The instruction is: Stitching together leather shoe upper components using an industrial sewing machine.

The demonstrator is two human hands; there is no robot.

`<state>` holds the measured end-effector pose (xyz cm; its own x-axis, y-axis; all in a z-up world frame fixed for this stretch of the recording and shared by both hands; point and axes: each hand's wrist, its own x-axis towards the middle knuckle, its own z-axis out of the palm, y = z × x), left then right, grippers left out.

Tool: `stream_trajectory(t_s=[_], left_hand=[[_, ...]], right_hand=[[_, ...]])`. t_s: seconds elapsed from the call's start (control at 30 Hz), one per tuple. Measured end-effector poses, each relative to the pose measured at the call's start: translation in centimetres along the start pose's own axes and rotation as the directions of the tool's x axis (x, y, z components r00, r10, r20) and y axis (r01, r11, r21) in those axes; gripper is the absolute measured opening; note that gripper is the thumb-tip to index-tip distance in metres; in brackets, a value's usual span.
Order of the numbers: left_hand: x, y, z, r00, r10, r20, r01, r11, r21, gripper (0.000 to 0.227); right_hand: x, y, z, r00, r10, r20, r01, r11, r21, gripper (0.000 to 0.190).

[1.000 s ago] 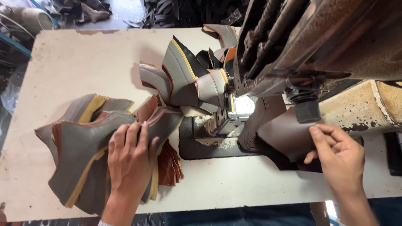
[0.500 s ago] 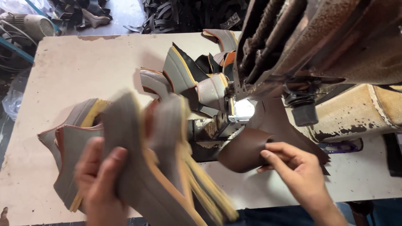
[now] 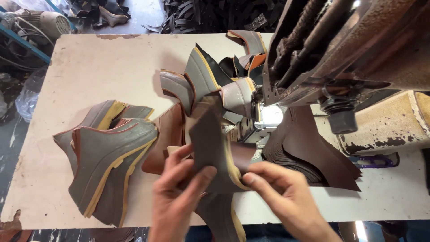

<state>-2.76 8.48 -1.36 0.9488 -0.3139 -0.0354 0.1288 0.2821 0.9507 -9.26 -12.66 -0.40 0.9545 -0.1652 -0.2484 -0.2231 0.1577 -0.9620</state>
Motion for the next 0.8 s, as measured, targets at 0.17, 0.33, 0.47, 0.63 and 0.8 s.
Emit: stream_trajectory(t_s=[0.17, 0.33, 0.47, 0.63, 0.8], left_hand=[[0.8, -1.1, 3.2, 0.98, -0.195, -0.05, 0.197, 0.979, 0.051, 0.027], [2.3, -0.6, 4.1, 0.964, -0.266, 0.028, 0.267, 0.963, -0.033, 0.034], [3.8, 0.0, 5.3, 0.952, -0.283, 0.114, 0.302, 0.927, -0.225, 0.039], [5.1, 0.8, 7.0, 0.972, -0.186, 0.143, 0.17, 0.978, 0.116, 0.038], [6.2, 1.8, 7.5, 0.973, -0.128, 0.193, 0.078, 0.966, 0.247, 0.034]], right_hand=[[-0.1, -1.5, -0.2, 0.988, 0.152, -0.007, -0.151, 0.974, -0.171, 0.018], [-0.7, -1.1, -2.7, 0.925, -0.318, 0.208, 0.38, 0.731, -0.567, 0.017], [-1.3, 0.4, -3.8, 0.973, -0.126, 0.192, 0.211, 0.82, -0.533, 0.016], [-2.0, 7.8, -5.0, 0.968, -0.25, 0.012, 0.222, 0.835, -0.503, 0.032], [-1.9, 6.6, -2.1, 0.996, -0.001, -0.088, -0.023, 0.96, -0.278, 0.028]])
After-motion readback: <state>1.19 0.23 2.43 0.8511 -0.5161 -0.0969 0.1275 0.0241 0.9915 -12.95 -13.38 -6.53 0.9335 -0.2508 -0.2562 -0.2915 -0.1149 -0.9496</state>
